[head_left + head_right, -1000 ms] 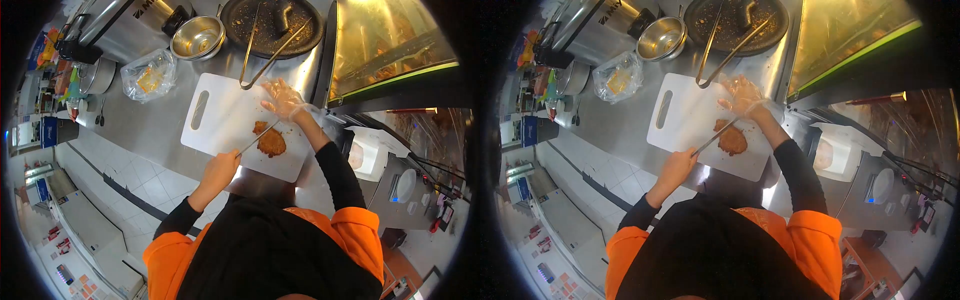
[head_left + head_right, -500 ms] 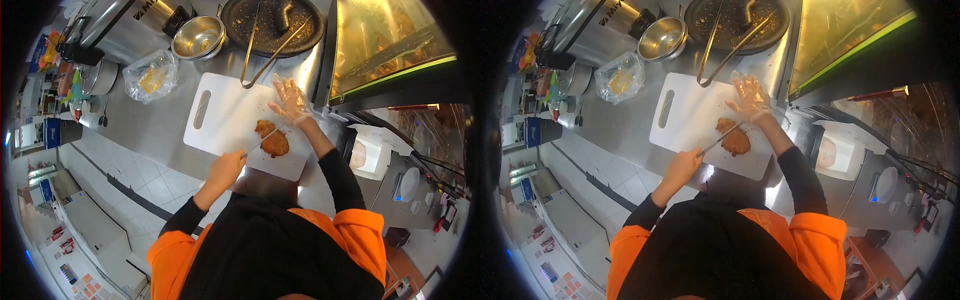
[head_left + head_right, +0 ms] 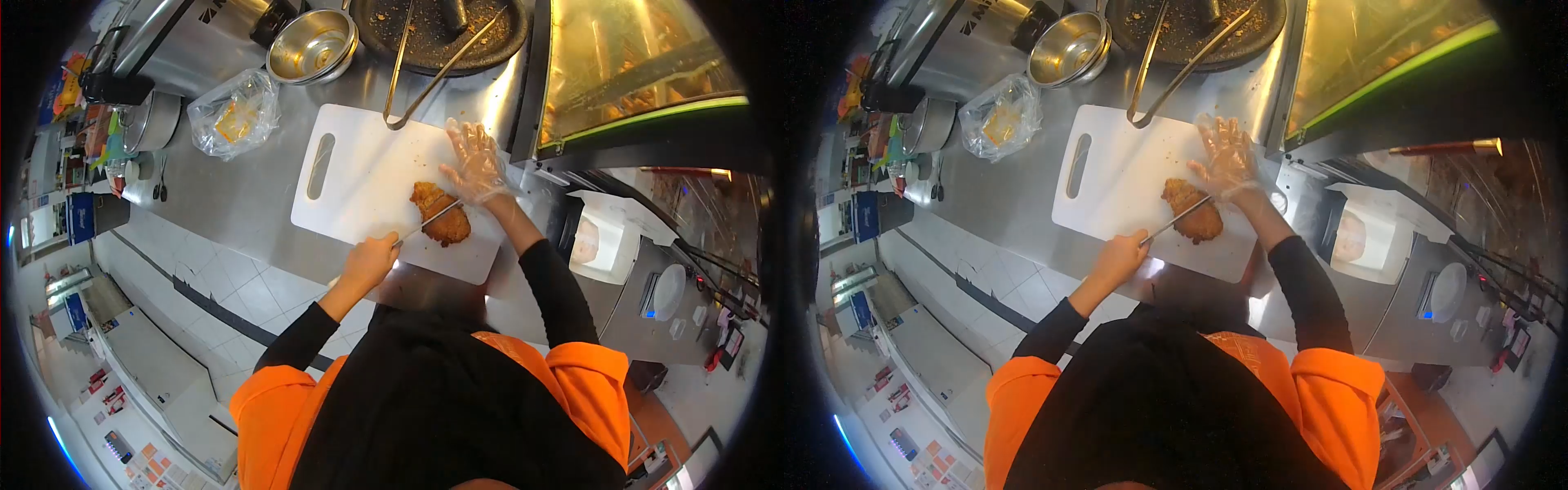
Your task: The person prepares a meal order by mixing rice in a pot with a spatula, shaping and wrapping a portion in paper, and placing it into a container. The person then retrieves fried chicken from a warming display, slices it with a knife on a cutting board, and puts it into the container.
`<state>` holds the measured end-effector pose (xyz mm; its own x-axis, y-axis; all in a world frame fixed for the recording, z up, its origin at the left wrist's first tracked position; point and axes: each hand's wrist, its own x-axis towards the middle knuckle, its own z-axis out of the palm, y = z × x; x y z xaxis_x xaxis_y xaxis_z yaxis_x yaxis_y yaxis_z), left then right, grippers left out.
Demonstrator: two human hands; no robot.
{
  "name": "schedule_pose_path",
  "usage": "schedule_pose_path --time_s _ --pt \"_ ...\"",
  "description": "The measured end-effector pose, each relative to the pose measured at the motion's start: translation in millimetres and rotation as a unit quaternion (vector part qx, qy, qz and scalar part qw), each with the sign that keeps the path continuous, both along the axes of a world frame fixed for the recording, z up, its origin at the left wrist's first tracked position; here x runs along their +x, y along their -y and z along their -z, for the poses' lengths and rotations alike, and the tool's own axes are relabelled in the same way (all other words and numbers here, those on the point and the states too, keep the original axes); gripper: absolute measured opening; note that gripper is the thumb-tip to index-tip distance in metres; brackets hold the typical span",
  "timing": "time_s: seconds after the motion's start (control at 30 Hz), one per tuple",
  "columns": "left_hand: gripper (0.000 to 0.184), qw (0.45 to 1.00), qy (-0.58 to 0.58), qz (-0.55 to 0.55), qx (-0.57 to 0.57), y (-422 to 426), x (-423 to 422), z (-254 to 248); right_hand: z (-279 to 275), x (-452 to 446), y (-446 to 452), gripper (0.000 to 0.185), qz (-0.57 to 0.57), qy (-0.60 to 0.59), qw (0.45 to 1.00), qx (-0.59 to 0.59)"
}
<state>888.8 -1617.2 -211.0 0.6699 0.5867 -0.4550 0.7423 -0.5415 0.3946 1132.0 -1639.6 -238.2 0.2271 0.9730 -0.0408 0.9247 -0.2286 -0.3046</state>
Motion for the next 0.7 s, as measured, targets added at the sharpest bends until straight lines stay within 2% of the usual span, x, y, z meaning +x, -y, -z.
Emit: schedule_pose_path --time_s 0.13,0.23,0.33,0.43,0.57,0.63,0.7 --pt "0.014 1.000 -0.015 0.012 -0.004 13.1 2.9 -58.7 -14.4 6.6 7.0 0.065 0.003 -0.030 0.999 0.027" --pt "0.015 0.999 -0.030 0.019 0.028 19.6 3.4 -36.5 -6.5 2.3 15.8 0.064 0.024 -0.027 0.999 0.034" --pt "0.016 1.000 -0.003 0.015 0.003 17.8 1.2 -2.0 1.7 1.7 15.9 0.064 0.029 -0.004 0.999 0.016" --pt "0.015 1.000 -0.009 0.006 -0.003 16.9 7.1 7.2 1.3 5.3 12.6 0.066 0.017 0.028 0.999 -0.007" --pt "0.016 0.999 0.009 -0.004 -0.034 10.5 3.2 -2.0 -3.6 6.1 7.5 0.067 0.027 -0.019 0.999 -0.003" --pt "0.016 0.998 0.026 -0.010 -0.050 2.3 6.5 -21.6 -4.6 9.1 9.5 0.066 0.018 -0.031 0.999 0.018" --pt "0.016 0.999 -0.010 -0.003 -0.032 7.5 11.0 -55.0 -10.2 11.0 11.2 0.066 0.010 -0.037 0.999 0.036"
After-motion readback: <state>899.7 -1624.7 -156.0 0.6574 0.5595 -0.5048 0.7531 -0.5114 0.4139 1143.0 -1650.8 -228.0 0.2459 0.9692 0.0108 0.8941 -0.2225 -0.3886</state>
